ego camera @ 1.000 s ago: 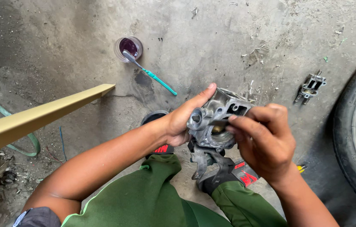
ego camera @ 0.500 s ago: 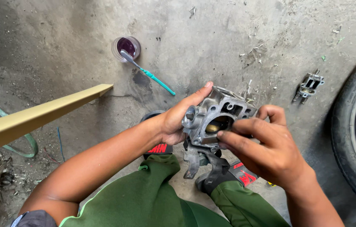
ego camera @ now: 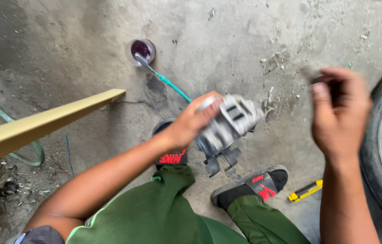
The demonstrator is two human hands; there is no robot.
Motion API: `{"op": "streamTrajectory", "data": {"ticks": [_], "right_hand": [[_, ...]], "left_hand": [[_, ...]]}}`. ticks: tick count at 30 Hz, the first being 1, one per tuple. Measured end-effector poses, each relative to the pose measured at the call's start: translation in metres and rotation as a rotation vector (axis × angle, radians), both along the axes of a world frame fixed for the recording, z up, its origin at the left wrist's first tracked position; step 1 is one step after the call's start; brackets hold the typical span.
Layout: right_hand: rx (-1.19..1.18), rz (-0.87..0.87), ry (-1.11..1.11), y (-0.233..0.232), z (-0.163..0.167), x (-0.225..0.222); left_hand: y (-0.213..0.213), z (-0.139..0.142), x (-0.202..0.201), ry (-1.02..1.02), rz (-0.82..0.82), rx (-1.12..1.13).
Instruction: The person cleans a carburetor by scraping its surfaces with a small metal blade and scrubbing with a toothbrush dipped in a purple liquid. The person rotates the carburetor to access different areas and repeatedly dips the brush to continue cleaning.
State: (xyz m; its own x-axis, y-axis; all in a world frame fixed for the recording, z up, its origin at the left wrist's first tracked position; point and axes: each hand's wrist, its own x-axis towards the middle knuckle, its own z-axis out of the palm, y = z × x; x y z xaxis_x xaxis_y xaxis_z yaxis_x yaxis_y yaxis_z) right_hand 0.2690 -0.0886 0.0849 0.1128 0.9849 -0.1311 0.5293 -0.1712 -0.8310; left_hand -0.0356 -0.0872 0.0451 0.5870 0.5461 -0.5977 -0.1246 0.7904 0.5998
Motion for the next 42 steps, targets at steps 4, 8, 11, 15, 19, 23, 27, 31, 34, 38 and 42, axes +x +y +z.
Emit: {"op": "streamTrajectory", "data": {"ticks": [4,8,11,15,19,23,27,31,34,38,42], "right_hand": [[-0.278,0.176,-0.071,-0.014,-0.069,-0.023],[-0.203,0.178,-0.082,-0.028,-0.108,-0.044],[0.069,0.307,-0.309,-0.033,-0.109,-0.046],[0.134,0.217,-0.287,-0.035,-0.096,-0.05],[0.067,0.213,-0.115,-0.018,-0.094,-0.09],[0.136,0.37,-0.086,0.006,-0.102,-0.169],[0.174,0.295,-0.065,0.006,-0.109,-0.209],[0.205,0.126,-0.226,-0.005,-0.121,-0.152],[0.123,0.127,-0.426,-0.008,-0.119,-0.091],[-0.109,0.226,-0.55,-0.027,-0.108,-0.051],[-0.2,0.123,-0.492,-0.03,-0.107,-0.048]], "left_hand": [[-0.009,0.011,-0.007,0.399,-0.145,0.96],[-0.005,0.024,0.0,0.4,-0.301,1.223],[0.002,0.028,0.002,0.362,-0.283,1.35],[0.005,0.024,-0.035,0.357,-0.134,1.235],[-0.011,0.014,-0.087,0.226,0.256,0.479],[-0.031,-0.005,-0.115,-0.113,0.681,0.004],[-0.055,-0.013,-0.128,-0.39,0.805,-0.151],[-0.059,-0.018,-0.139,-0.527,0.82,-0.14],[-0.056,-0.024,-0.135,-0.556,0.786,-0.178],[-0.049,-0.034,-0.117,-0.526,0.68,-0.264],[-0.044,-0.04,-0.112,-0.535,0.634,-0.289]]}}
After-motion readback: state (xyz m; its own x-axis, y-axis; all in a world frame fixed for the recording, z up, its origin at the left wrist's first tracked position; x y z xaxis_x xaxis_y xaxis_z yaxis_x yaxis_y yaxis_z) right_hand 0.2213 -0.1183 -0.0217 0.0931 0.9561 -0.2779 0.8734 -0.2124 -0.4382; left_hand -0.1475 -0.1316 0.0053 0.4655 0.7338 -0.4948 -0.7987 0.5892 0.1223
